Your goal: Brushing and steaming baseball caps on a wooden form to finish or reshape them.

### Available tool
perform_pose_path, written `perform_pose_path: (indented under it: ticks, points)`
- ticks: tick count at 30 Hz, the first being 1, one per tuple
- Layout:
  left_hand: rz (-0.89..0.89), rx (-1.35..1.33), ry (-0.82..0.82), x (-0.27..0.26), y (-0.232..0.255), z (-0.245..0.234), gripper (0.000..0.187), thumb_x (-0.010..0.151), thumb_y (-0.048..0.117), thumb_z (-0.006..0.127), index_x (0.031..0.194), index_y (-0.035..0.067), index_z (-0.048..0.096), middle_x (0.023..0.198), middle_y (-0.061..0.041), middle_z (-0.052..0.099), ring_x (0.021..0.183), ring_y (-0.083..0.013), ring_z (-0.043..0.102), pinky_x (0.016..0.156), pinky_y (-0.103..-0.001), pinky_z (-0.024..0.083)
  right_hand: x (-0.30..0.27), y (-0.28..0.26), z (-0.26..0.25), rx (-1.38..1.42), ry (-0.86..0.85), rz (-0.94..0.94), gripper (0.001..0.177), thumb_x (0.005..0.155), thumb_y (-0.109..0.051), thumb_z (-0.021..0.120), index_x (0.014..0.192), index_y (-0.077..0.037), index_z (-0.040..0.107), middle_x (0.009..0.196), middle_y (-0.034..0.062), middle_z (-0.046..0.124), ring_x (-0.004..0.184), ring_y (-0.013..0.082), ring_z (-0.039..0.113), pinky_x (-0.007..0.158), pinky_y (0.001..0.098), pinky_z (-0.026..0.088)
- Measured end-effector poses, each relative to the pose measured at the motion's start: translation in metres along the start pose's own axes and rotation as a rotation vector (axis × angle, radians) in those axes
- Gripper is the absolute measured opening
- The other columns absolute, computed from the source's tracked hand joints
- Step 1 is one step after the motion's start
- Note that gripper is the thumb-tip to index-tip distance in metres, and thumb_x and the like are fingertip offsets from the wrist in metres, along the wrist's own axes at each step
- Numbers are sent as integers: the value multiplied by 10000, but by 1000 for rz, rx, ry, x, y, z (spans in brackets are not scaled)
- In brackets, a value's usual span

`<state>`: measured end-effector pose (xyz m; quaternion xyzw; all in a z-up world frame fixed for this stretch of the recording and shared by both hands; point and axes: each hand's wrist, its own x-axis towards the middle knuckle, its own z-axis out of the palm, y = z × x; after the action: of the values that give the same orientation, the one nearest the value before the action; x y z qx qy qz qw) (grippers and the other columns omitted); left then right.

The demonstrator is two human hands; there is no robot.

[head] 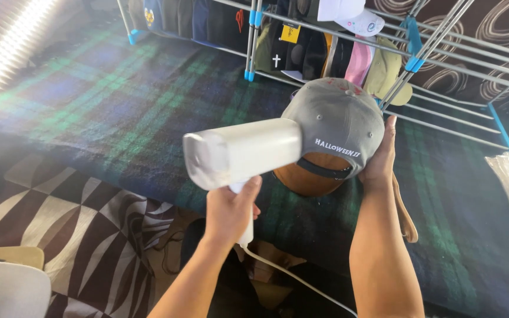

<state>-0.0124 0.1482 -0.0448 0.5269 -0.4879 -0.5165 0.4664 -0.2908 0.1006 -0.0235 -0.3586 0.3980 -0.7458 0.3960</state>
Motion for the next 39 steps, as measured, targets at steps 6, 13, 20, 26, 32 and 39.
perform_pose_path:
  ticks: [6, 13, 20, 26, 32, 39]
  points:
    - [171, -76, 4, 0, 22, 15, 349, 868, 284, 713, 738, -40, 698, 500, -129, 654, 418, -215, 668, 481, -352, 557, 1, 4, 1, 43, 37, -11, 646, 949, -635, 492, 1164, -75, 729, 1157, 141, 761, 1045, 243, 763, 986, 314, 625]
    - [17, -316, 6, 55, 7, 14, 311, 899, 207, 673, 973, -45, 505, 623, -183, 609, 416, -297, 648, 362, -417, 587, 6, 5, -8, 62, 75, -37, 576, 965, -603, 540, 1088, -84, 758, 1047, 118, 782, 936, 195, 779, 870, 290, 650]
    - [-86, -252, 38, 71, -9, 4, 354, 908, 218, 660, 1008, -67, 475, 654, -185, 549, 415, -302, 621, 355, -425, 580, 7, 5, -2, 114, 92, -86, 517, 1003, -547, 530, 1013, -86, 764, 919, 123, 783, 820, 189, 774, 774, 307, 657]
    - [23, 52, 96, 51, 51, -9, 315, 884, 233, 706, 888, -47, 563, 551, -210, 609, 414, -319, 649, 398, -425, 568, 19, 13, -19, 4, 147, -136, 483, 1027, -528, 541, 1013, -84, 731, 818, 133, 740, 773, 177, 734, 778, 316, 646]
    - [349, 487, -94, 30, 132, -14, 422, 843, 443, 730, 781, 28, 688, 545, -182, 646, 613, -380, 710, 580, -484, 545, 11, 10, -20, -94, 106, -119, 497, 1024, -558, 527, 1089, -99, 705, 859, 109, 702, 815, 168, 692, 837, 339, 631]
    - [490, 1056, -496, 7, 220, 36, 502, 919, 348, 583, 1344, 91, 509, 1101, -129, 742, 932, -317, 744, 744, -462, 621, 8, 3, -9, -35, 128, 50, 692, 944, -569, 404, 1347, -53, 629, 1179, 166, 729, 1070, 272, 715, 908, 398, 600]
